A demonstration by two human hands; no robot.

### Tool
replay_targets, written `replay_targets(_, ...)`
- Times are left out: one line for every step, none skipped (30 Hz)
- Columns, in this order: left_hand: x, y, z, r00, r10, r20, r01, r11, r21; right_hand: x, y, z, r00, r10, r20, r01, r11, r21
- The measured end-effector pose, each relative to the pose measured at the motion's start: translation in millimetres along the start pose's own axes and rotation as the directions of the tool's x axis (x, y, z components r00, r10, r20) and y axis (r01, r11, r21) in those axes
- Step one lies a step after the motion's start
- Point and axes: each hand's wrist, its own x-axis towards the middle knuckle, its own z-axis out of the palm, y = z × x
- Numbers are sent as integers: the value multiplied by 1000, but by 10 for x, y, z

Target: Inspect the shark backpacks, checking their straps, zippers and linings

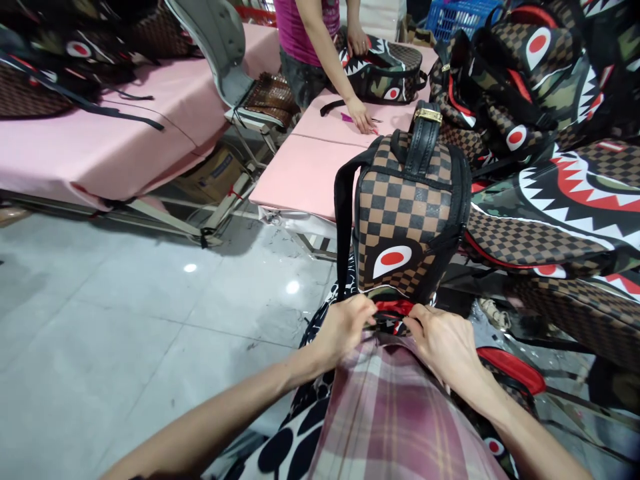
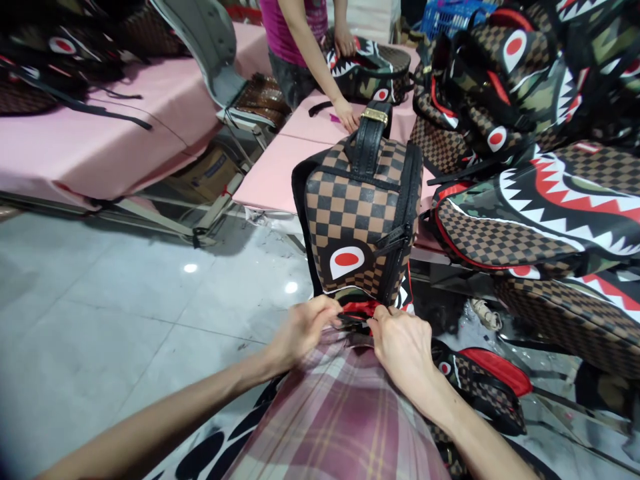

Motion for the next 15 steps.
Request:
replay_targets(-66, -99, -109, 998, -47, -36, 48, 999, 19, -2, 6, 6, 1000, -3, -7, 3, 1000, 3)
replay_targets(-126, -204, -232, 991, -112, -78, 119, 988, 94, -4, 13, 14, 1000, -11, -15, 11, 1000, 6)
replay_targets(-176, -305, -357, 975, -187, -122, 210, 953, 217, -8, 22, 24, 999, -21, -24, 21, 1000, 9)
replay_targets(-213, -388, -470, 956, -238, -171, 286, 887, 362, -13, 33, 36, 999, -31, -34, 31, 999, 17)
replay_targets(-235, -442, -559, 941, -255, -224, 335, 804, 491, -20, 47, 52, 998, -35, -45, 36, 999, 29)
replay_targets(-242, -462, -613, 936, -232, -265, 348, 733, 585, -27, 64, 71, 998, -35, -58, 38, 998, 50)
replay_targets(-235, -443, -625, 943, -177, -282, 322, 700, 638, -35, 82, 94, 997, -36, -73, 42, 996, 83)
replay_targets(-215, -391, -595, 959, -110, -261, 259, 715, 649, -43, 101, 122, 995, -37, -87, 48, 991, 126)
replay_targets(-187, -311, -530, 978, -51, -200, 167, 765, 622, -51, 121, 156, 994, -41, -99, 57, 983, 173)
replay_targets(-152, -217, -438, 994, -3, -110, 65, 824, 562, -58, 139, 196, 993, -50, -103, 72, 973, 217)
replay_targets(-114, -120, -334, 999, 33, -17, -20, 875, 483, -63, 156, 243, 992, -65, -104, 90, 963, 254)
replay_targets(-74, -31, -232, 997, 53, 60, -73, 909, 410, -68, 172, 297, 991, -85, -106, 112, 954, 279)
replay_targets(-34, 42, -142, 993, 51, 105, -86, 928, 364, -70, 188, 358, 987, -111, -115, 140, 945, 295)
replay_targets(6, 95, -73, 992, 25, 124, -67, 934, 350, -71, 202, 424, 980, -141, -140, 178, 934, 309)
replay_targets(45, 129, -29, 992, -13, 128, -34, 934, 356, -70, 216, 494, 967, -175, -185, 228, 918, 323)
